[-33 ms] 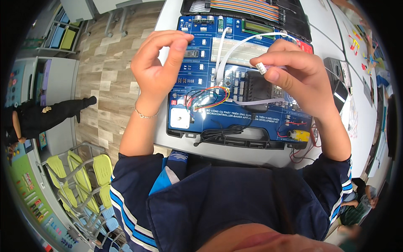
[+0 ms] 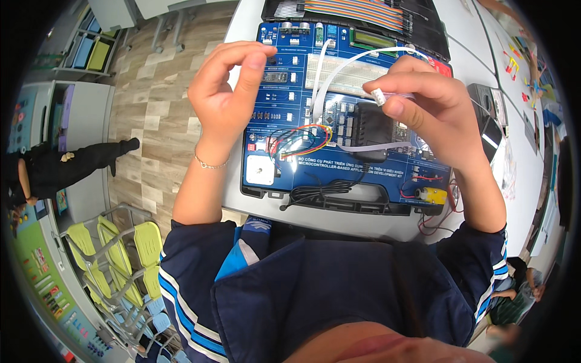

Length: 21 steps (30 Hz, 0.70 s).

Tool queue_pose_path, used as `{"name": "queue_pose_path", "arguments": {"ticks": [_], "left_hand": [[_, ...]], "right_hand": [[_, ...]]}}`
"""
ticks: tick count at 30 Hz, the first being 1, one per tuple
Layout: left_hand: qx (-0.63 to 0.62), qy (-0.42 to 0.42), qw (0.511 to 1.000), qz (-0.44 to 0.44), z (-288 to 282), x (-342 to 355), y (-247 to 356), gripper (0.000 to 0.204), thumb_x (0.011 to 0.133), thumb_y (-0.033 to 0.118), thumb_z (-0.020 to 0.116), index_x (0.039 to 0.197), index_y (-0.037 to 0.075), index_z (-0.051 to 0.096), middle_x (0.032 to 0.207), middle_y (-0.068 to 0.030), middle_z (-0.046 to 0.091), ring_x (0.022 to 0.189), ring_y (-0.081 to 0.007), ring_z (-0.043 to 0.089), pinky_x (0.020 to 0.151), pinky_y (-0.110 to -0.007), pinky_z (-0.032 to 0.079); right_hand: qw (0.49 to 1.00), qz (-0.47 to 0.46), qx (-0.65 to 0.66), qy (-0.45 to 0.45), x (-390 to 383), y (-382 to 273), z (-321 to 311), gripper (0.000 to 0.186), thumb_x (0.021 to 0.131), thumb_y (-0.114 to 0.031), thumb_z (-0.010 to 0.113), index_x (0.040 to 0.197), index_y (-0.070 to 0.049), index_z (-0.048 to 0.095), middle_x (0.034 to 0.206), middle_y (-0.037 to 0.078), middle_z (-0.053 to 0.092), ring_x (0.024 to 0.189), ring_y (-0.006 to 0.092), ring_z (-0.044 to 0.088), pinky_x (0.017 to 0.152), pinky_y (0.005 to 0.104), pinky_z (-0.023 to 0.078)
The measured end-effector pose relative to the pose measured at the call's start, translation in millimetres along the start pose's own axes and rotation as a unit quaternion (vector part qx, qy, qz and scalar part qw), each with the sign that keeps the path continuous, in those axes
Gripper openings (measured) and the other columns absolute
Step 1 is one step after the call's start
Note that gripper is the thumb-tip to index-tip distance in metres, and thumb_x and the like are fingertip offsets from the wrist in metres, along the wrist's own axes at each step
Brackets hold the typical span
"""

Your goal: The person connects and adjusts jumper wires on a microcontroller development board. They plug and unplug white ribbon cables and individual jumper wires into various ports and headers on the board while seated at a table in a classroom.

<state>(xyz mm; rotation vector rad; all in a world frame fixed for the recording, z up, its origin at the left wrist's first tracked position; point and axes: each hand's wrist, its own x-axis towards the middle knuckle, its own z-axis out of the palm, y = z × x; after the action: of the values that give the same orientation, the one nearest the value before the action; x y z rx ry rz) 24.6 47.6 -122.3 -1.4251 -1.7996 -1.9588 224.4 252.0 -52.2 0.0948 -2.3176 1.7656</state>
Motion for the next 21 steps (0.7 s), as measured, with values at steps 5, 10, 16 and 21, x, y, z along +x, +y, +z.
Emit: {"name": "queue_pose_path", "arguments": {"ticks": [5, 10, 16, 21], "left_hand": [[-0.078, 0.046, 0.993, -0.081, 0.0, 4.1, -8.1, 0.019, 0.101, 0.017, 0.065, 0.105, -0.001, 0.072, 0.101, -0.0093, 0.075, 0.093, -0.0137, 0.068, 0.083, -0.026, 0.053], [-0.074, 0.029, 0.994, -0.078, -2.9, 4.6, -13.7, 0.020, 0.102, 0.017, 0.065, 0.107, -0.001, 0.071, 0.101, -0.0093, 0.075, 0.094, -0.0141, 0.069, 0.084, -0.026, 0.053], [-0.073, 0.024, 0.994, -0.075, -1.9, 2.4, -8.4, 0.019, 0.102, 0.015, 0.063, 0.107, -0.002, 0.071, 0.102, -0.0105, 0.075, 0.094, -0.0139, 0.068, 0.083, -0.026, 0.053], [-0.061, 0.026, 0.994, -0.087, -3.2, 0.3, -16.2, 0.019, 0.103, 0.013, 0.060, 0.107, -0.003, 0.070, 0.104, -0.0125, 0.074, 0.092, -0.0144, 0.068, 0.082, -0.027, 0.053]], "right_hand": [[0.999, -0.021, 0.003, 0.040, 4.5, 7.2, -6.5, 0.023, 0.095, -0.009, 0.070, 0.117, -0.001, 0.072, 0.104, 0.006, 0.065, 0.096, 0.0146, 0.058, 0.084, 0.0278, 0.045], [0.998, -0.036, 0.007, 0.055, 6.2, 12.4, -16.7, 0.022, 0.094, -0.002, 0.072, 0.116, 0.001, 0.071, 0.111, 0.008, 0.070, 0.104, 0.0132, 0.066, 0.094, 0.0266, 0.052], [0.988, 0.029, 0.091, 0.118, -10.8, -0.9, -36.3, 0.026, 0.096, -0.008, 0.069, 0.121, 0.000, 0.068, 0.101, 0.000, 0.068, 0.082, 0.0042, 0.057, 0.070, 0.0185, 0.045], [0.948, 0.057, 0.220, 0.222, -44.8, -44.9, -103.1, 0.043, 0.105, -0.018, 0.055, 0.139, 0.006, 0.048, 0.099, -0.002, 0.058, 0.064, 0.0013, 0.041, 0.052, 0.0161, 0.035]]}}
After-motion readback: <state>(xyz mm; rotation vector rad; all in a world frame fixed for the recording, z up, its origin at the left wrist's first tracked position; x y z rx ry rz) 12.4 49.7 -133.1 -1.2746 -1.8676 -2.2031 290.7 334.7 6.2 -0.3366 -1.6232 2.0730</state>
